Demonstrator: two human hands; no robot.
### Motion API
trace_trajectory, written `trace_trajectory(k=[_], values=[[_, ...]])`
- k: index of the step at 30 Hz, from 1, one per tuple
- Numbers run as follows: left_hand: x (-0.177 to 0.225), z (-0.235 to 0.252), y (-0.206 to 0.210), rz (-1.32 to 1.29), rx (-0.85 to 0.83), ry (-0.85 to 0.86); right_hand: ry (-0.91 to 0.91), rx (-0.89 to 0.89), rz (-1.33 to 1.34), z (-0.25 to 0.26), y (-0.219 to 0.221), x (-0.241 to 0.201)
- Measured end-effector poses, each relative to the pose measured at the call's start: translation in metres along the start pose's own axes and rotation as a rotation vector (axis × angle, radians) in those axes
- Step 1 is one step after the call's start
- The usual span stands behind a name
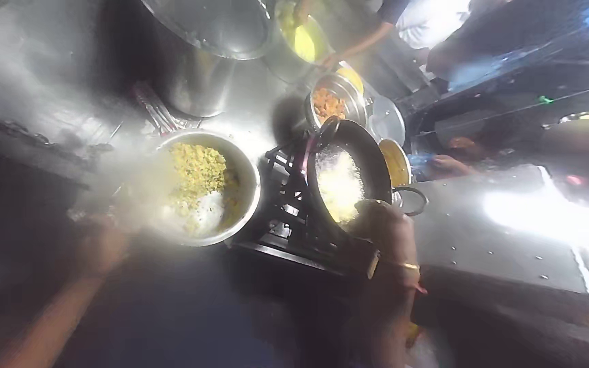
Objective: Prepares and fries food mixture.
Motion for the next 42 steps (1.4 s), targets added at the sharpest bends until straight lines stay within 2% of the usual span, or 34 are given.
trace_trajectory(k=[2, 3, 5, 8, 10, 14, 17, 19, 21, 24, 25, 26, 28, 30, 31, 35, 37, 39, 42], values=[[0.000, 0.007, 0.003, -0.015, 0.039, 0.030, -0.185, 0.041, 0.295, -0.018, 0.007, -0.026], [0.003, 0.010, 0.005, -0.012, 0.062, 0.035, -0.304, -0.027, 0.423, -0.024, 0.022, -0.043], [0.011, 0.012, 0.006, 0.056, 0.141, 0.051, -0.493, -0.311, 0.480, -0.033, 0.075, -0.089], [0.009, 0.021, 0.006, 0.207, 0.102, 0.166, -0.566, -0.871, 0.159, -0.052, 0.177, -0.168], [0.001, 0.027, 0.010, 0.239, 0.061, 0.199, -0.575, -1.114, -0.169, -0.063, 0.246, -0.208], [-0.017, 0.026, 0.017, 0.409, -0.057, 0.120, -0.631, -1.221, -0.497, -0.080, 0.349, -0.239], [-0.032, 0.017, 0.012, 0.452, -0.110, 0.011, -0.695, -1.246, -0.546, -0.098, 0.405, -0.228], [-0.036, 0.012, 0.008, 0.511, -0.109, 0.007, -0.772, -1.302, -0.527, -0.115, 0.409, -0.226], [-0.041, 0.009, 0.006, 0.495, -0.107, 0.016, -0.860, -1.441, -0.527, -0.128, 0.393, -0.226], [-0.041, 0.012, 0.005, 0.455, -0.107, 0.000, -0.766, -1.529, -0.760, -0.117, 0.373, -0.221], [-0.042, 0.012, 0.005, 0.435, -0.109, -0.018, -0.720, -1.529, -0.728, -0.104, 0.371, -0.214], [-0.046, 0.012, 0.004, 0.409, -0.115, -0.033, -0.618, -1.547, -0.584, -0.089, 0.366, -0.206], [-0.053, 0.008, 0.002, 0.355, -0.129, -0.090, -0.243, -1.554, -0.117, -0.068, 0.345, -0.196], [-0.052, 0.006, 0.005, 0.293, -0.116, -0.105, 0.099, -1.381, 0.275, -0.055, 0.315, -0.194], [-0.051, 0.005, 0.006, 0.264, -0.097, -0.102, 0.178, -1.274, 0.428, -0.048, 0.308, -0.190], [-0.052, 0.003, 0.006, 0.191, -0.090, -0.107, 0.287, -0.986, 0.875, -0.039, 0.300, -0.178], [-0.048, 0.003, 0.008, 0.204, -0.099, -0.135, 0.305, -1.000, 1.017, -0.039, 0.301, -0.172], [-0.048, 0.003, 0.009, 0.210, -0.092, -0.146, 0.225, -1.034, 0.957, -0.040, 0.303, -0.169], [-0.051, 0.004, 0.009, 0.215, -0.092, -0.120, 0.175, -0.898, 0.639, -0.045, 0.306, -0.176]])
Point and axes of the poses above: each hand's wrist, its own z-axis towards the middle knuckle, its own y-axis out of the palm, x = y × z, the point moved 3 cm from there along z, towards the middle knuckle, and after that the axes turned 11 degrees about y, right-handed, at the moved point
